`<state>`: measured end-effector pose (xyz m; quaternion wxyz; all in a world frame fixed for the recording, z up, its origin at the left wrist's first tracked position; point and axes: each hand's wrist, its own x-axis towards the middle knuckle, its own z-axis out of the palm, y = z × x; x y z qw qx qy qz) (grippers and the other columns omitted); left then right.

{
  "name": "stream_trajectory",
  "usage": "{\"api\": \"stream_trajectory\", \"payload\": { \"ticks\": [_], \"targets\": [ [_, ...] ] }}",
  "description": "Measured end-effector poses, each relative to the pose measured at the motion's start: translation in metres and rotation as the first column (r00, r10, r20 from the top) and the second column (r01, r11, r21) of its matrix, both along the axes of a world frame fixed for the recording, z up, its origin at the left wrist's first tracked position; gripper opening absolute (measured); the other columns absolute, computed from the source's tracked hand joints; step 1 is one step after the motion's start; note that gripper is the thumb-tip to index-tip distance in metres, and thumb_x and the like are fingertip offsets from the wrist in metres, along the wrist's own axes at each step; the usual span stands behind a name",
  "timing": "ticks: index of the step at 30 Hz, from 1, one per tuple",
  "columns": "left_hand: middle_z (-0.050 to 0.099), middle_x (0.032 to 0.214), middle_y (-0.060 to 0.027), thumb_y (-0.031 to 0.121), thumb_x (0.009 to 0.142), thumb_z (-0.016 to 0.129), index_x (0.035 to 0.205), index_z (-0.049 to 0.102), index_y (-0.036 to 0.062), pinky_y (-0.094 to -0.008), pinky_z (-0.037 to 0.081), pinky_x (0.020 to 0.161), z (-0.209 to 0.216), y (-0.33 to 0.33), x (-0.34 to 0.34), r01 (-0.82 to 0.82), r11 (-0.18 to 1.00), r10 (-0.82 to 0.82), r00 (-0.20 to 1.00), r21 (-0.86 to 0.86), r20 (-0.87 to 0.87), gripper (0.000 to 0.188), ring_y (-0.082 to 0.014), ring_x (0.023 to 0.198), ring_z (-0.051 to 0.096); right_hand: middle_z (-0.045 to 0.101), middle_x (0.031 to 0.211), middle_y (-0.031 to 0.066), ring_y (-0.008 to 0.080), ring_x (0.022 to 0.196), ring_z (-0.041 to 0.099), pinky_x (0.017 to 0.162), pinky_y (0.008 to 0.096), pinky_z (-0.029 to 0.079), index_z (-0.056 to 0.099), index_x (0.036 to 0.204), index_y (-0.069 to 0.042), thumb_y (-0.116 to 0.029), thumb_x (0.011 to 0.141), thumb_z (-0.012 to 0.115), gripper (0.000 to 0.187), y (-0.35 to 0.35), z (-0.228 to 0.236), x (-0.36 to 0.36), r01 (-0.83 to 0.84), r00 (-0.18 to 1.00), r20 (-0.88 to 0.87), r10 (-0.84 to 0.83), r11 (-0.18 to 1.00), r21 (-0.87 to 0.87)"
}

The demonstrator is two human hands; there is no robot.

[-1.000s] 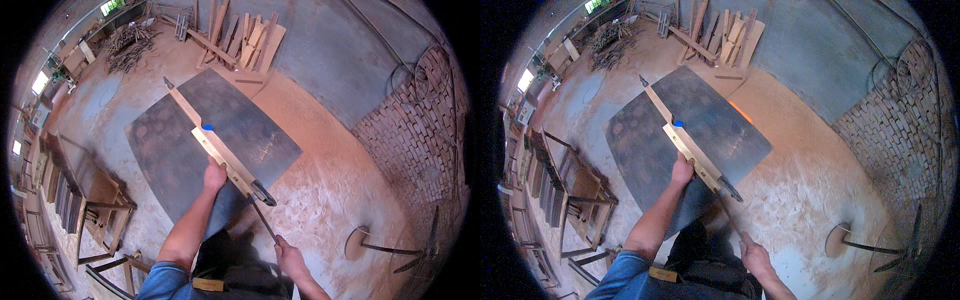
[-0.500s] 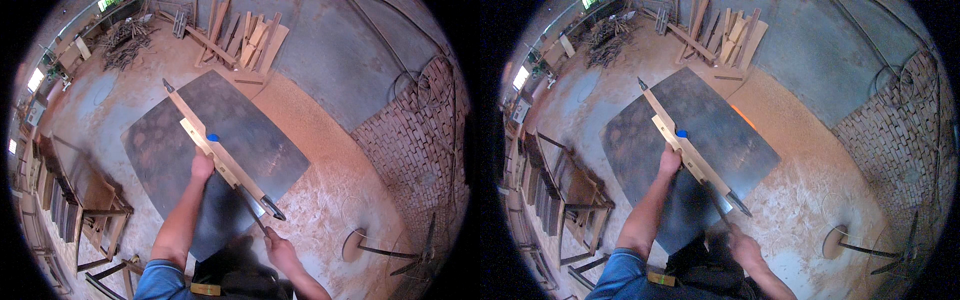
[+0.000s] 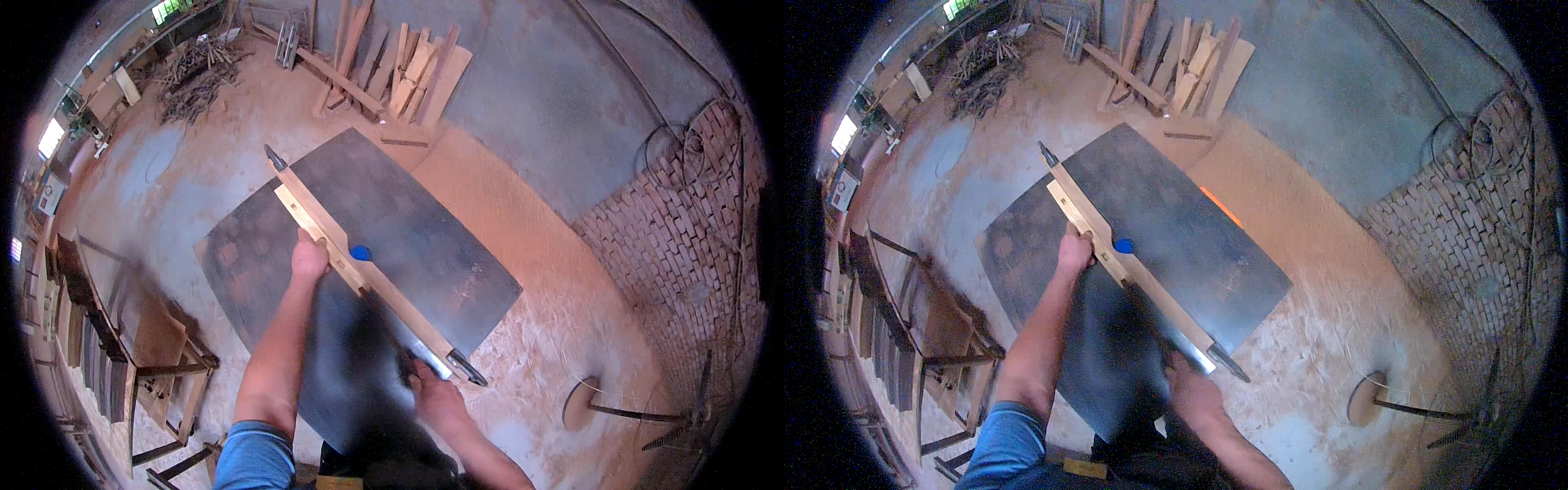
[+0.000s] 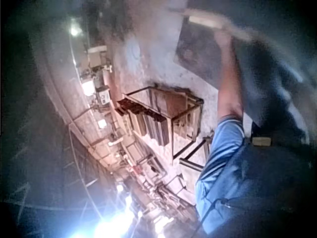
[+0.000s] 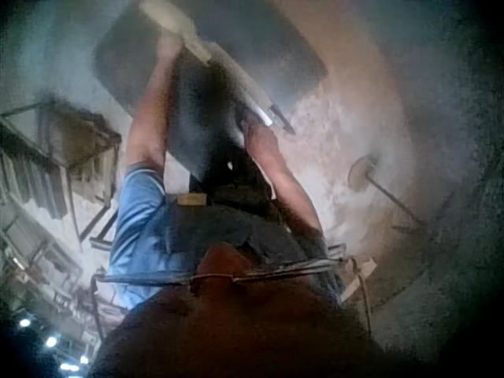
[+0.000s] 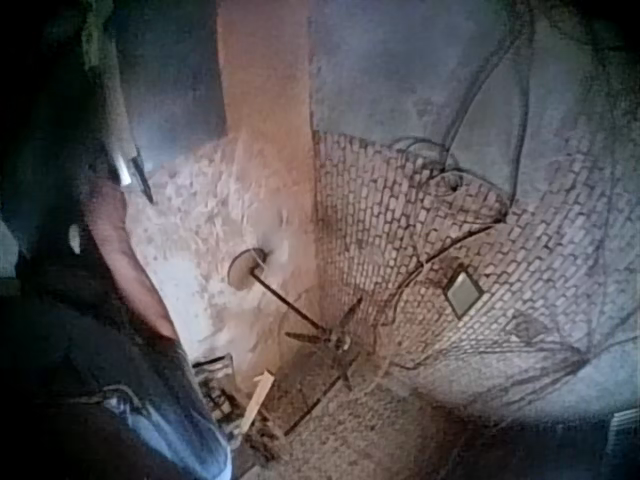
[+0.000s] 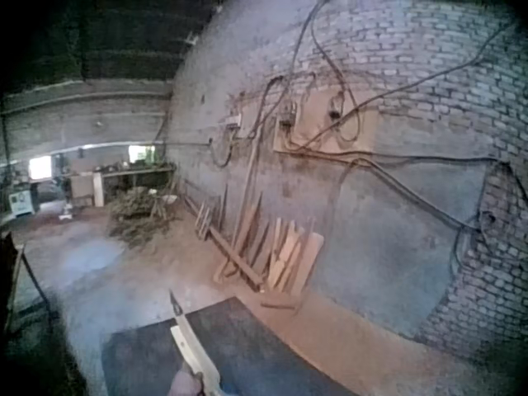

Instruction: The person repeatedly picks up wooden planks from a stack, uses a metal file to smooth the edges on a workbench, and returns the planks to the stack. The cycle of picking, filing, and stacking continues throughout the clip.

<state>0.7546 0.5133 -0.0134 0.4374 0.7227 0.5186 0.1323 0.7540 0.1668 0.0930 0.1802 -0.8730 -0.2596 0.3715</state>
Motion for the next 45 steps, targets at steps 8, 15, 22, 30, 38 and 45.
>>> {"api": "stream_trajectory", "payload": {
  "ticks": [8,15,22,30,38,45],
  "targets": [
    [0.065,0.083,-0.0256,0.021,0.092,0.046,0.115,0.037,-0.0024,-0.0460,0.051,0.070,-0.003,0.078,0.014,-0.020,0.999,0.023,0.997,0.040,-0.073,0.034,-0.0360,0.069,0.066,0.064,0.089,0.0263,0.0440,0.085,0.062,0.079,0.0511,0.050,0.051,0.128,-0.012,-0.031,0.094,0.047,0.039,0.078,-0.005,0.006,-0.033,0.996,0.087,0.029,0.999,0.039],
    [0.066,0.091,-0.0231,0.028,0.080,0.055,0.116,0.039,-0.0077,-0.0357,0.055,0.060,0.053,0.103,0.019,-0.015,0.996,-0.010,0.964,-0.090,-0.264,0.052,-0.0296,0.064,0.068,0.064,0.090,0.0258,0.0434,0.084,0.062,0.075,0.0530,0.049,0.047,0.130,-0.013,-0.031,0.095,0.043,0.040,0.135,-0.018,0.020,-0.195,0.976,0.109,0.188,0.979,0.056],
    [0.067,0.089,-0.0106,0.007,0.078,0.055,0.106,0.059,0.0000,-0.0362,0.058,0.064,-0.005,0.113,-0.051,0.066,0.774,0.254,0.878,-0.630,0.405,0.029,-0.0232,0.070,0.068,0.063,0.091,0.0265,0.0431,0.083,0.063,0.074,0.0494,0.050,0.048,0.131,-0.011,-0.025,0.094,0.046,0.039,0.024,-0.051,-0.034,-0.256,0.962,0.164,0.220,0.934,0.248],
    [0.063,0.099,-0.0076,0.004,0.085,0.054,0.120,0.047,0.0039,-0.0335,0.053,0.078,0.065,-0.075,-0.269,-0.070,0.826,0.464,0.649,-0.559,0.603,0.036,-0.0179,0.090,0.063,0.061,0.074,0.0190,0.0280,0.066,0.062,0.062,0.0382,0.049,0.052,0.129,-0.009,-0.020,0.094,0.048,0.037,-0.058,-0.084,-0.037,-0.238,0.968,-0.031,0.250,0.948,0.211],
    [0.061,0.085,-0.0031,0.018,0.083,0.066,0.107,0.056,0.0026,-0.0275,0.046,0.070,0.074,-0.278,-0.456,-0.665,0.507,0.844,0.254,-0.548,0.472,0.030,-0.0135,0.079,0.057,0.055,0.122,0.0276,0.0392,0.117,0.051,0.100,0.0409,0.039,0.053,0.123,0.006,-0.029,0.098,0.043,0.045,-0.021,0.003,-0.102,-0.620,0.776,0.025,0.630,0.756,0.210],
    [0.066,0.092,-0.0175,0.026,0.080,0.064,0.104,0.059,-0.0030,-0.0348,0.048,0.080,0.047,-0.501,-0.581,-0.957,-0.266,0.936,-0.285,-0.113,0.209,0.038,-0.0227,0.086,0.064,0.054,0.123,0.0282,0.0405,0.116,0.051,0.098,0.0409,0.040,0.051,0.126,0.005,-0.031,0.098,0.043,0.047,-0.008,0.021,-0.189,-0.860,0.488,-0.102,0.867,0.497,0.116]
  ]
}}
